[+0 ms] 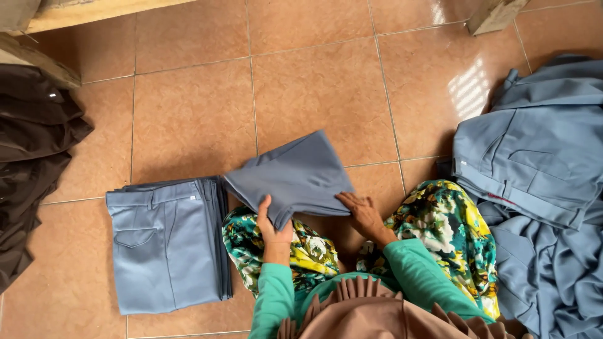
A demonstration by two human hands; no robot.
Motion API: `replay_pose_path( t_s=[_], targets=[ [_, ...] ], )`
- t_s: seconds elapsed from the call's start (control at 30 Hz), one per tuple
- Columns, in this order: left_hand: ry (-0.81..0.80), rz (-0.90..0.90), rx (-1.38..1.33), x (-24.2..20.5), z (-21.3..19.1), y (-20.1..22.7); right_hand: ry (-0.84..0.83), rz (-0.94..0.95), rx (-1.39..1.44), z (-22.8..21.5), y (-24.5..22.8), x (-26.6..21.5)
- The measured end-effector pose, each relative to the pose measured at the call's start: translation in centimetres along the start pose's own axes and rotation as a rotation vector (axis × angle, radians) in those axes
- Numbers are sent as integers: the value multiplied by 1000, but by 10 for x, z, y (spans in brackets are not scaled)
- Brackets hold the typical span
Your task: Folding blue trousers and stacking them on a tiled floor
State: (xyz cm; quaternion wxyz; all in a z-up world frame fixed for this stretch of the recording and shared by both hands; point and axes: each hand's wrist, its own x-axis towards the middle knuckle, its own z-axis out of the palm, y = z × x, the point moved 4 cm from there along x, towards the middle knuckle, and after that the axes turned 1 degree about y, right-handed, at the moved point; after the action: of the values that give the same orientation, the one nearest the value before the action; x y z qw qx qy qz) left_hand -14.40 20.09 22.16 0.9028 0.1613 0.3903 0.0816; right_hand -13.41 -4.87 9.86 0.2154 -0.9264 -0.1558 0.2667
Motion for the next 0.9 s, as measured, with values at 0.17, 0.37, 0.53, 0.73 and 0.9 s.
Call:
replay_pose_path(
  t_s=[0.17, 0.37, 0.53, 0.73, 0.9],
  targets=[
    [-69, 203, 235, -21, 92, -8, 68, 83, 756, 17, -23, 13],
    [-677, 112, 976, 7, 125, -92, 11, 450, 1662, 6, -25, -4],
    [-576, -38, 1454, 85, -16, -134, -14, 638, 1711, 44, 28, -1],
    [-87, -425, 1511, 89, -88, -124, -34, 632, 1815, 26, 17, -5],
    [132, -171, 638, 89, -69, -135, -2, 577, 1872, 36, 26, 0]
  ],
)
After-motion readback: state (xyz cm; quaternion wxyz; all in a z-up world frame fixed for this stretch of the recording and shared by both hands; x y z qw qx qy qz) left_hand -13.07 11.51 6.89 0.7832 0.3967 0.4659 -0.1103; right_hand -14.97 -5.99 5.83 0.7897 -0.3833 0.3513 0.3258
